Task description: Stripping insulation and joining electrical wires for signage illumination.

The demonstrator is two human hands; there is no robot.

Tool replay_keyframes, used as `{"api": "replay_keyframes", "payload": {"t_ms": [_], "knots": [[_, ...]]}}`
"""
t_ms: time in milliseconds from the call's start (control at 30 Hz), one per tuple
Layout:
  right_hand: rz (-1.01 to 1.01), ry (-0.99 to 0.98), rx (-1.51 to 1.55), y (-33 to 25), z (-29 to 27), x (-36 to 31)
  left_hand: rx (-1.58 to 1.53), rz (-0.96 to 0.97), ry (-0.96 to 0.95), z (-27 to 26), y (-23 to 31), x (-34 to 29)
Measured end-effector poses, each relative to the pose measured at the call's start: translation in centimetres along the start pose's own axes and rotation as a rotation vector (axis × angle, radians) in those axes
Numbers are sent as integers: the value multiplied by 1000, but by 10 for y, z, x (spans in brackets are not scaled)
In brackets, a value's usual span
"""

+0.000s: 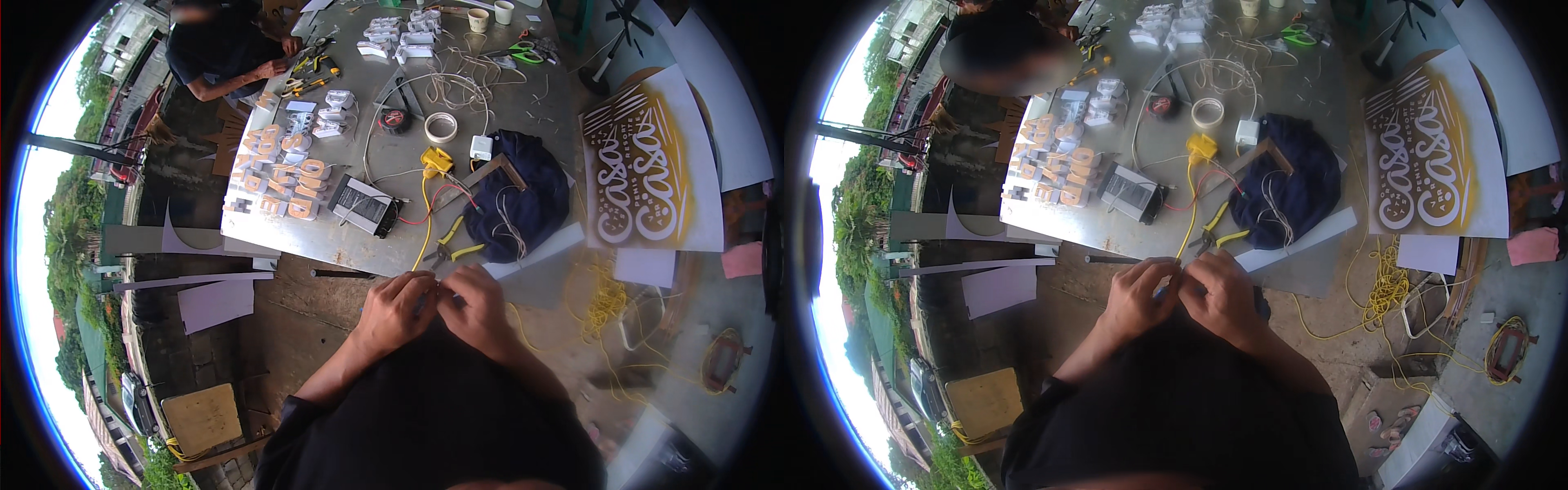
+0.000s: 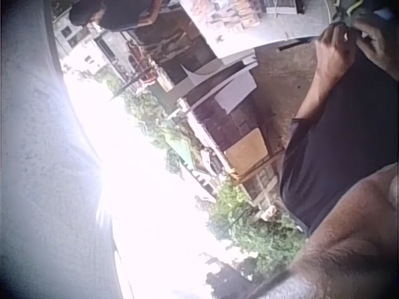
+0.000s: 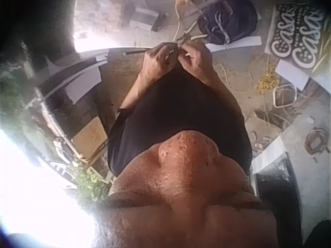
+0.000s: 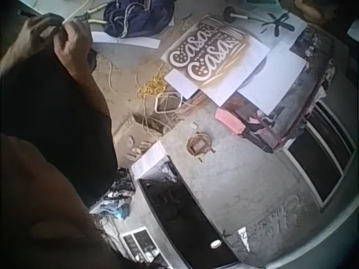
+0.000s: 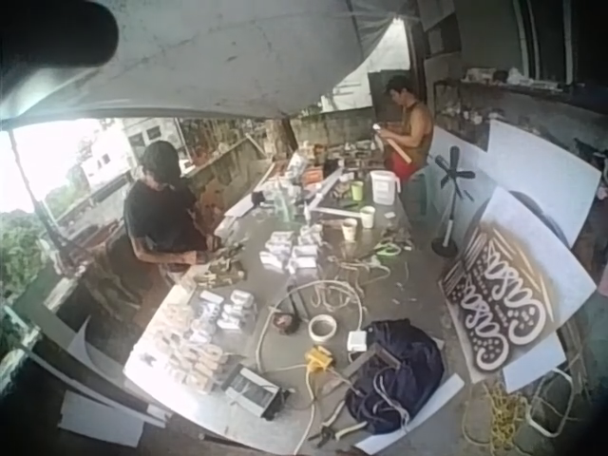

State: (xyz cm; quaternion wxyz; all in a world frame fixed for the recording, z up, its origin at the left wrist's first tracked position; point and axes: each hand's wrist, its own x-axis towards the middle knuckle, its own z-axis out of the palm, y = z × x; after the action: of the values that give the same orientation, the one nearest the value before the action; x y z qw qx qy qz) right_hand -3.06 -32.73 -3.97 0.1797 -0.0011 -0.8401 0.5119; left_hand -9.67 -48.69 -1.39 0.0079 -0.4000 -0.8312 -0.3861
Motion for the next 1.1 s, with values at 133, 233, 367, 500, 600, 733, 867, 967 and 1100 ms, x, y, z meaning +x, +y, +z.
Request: {"api": "replay_keyframes", "payload": {"t_ms": [133, 233, 367, 500, 600, 733, 867, 967, 1100], "knots": [[-20, -19, -20, 4, -2, -1, 82, 6, -95, -1, 0, -2], [-35, -37, -12, 5, -7, -1, 125, 8, -124, -1, 5, 0], [-51, -62, 8, 8, -10, -1, 128, 30, -113, 1, 7, 2], [-50, -108, 25, 9, -16, -3, 147, 101, -86, 1, 8, 3], [-29, -82, 107, 10, -20, -4, 112, 110, -70, 0, 11, 5], [-33, -111, 166, 9, -27, -4, 48, 102, -40, 2, 13, 3], [6, -139, 240, 6, -31, -4, 13, 60, -36, -1, 18, 1], [13, -175, 269, 7, -37, -4, -26, 3, -25, -2, 13, -3], [181, -135, 415, 5, -40, -7, -432, -227, -58, 0, 12, 3]]}}
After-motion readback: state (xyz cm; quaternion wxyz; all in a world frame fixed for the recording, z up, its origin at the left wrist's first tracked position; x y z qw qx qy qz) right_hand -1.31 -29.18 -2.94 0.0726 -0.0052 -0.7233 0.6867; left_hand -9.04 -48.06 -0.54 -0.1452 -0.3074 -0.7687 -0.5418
